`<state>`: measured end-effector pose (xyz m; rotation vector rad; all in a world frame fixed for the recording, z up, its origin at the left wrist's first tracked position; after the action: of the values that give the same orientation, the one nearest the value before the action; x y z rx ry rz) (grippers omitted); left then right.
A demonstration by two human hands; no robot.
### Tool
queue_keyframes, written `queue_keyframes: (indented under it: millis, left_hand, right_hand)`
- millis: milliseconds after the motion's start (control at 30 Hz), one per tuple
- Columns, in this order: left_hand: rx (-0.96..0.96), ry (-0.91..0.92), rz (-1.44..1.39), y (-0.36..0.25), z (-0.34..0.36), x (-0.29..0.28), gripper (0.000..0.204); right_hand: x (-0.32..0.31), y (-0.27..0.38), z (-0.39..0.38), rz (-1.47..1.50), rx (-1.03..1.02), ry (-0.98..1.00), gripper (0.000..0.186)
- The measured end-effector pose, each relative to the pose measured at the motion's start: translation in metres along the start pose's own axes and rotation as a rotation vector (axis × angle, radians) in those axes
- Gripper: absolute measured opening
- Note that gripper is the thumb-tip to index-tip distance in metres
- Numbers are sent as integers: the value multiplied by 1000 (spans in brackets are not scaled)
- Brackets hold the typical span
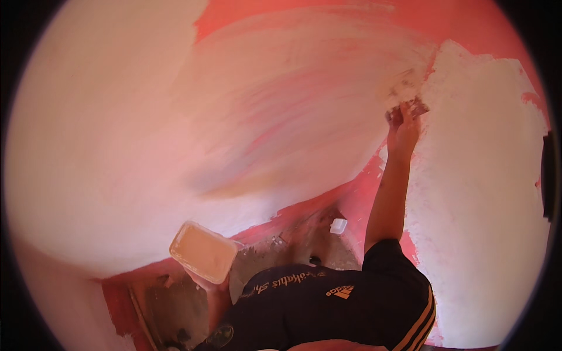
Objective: The person applies plaster to a pink interior wall using a hand trowel, frequently dipping the trowel into a small plastic container held in their other hand to scoop more material.
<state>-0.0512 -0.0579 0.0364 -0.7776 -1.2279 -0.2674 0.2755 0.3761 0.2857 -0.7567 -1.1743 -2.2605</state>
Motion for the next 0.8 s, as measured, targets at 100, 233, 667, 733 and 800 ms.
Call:
queue_keyframes:
  millis: [100,233,667,733,800]
  left_hand:
    - [15,10,29,73,9,30,57]
    - [70,-18,136,194,20,91,58]
    - [1,-24,144,597,49,259,56]
    - [13,-109,163,642,50,275,53]
    - [25,-193,179,685,48,280,52]
  right_hand:
    - [-51,-7,59,47,110,69,41]
    - [-147,-12,207,-258,23,-11,31]
    - [-327,-32,650,-1252,-921,-116,29]
    - [-302,-53,628,-1187,-1012,-61,26]
    - [-278,-64,579,-1007,-801,76,25]
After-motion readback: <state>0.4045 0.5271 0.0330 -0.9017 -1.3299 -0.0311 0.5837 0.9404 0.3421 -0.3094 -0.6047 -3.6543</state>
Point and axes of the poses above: each hand's wrist, its own z-axis towards the middle knuckle, its own x-axis out of the palm, y = z × x, the point moved 4 cm from there along z, towards the middle knuckle, and after that the axes turned 5 degrees about z, right-handed, at the moved point
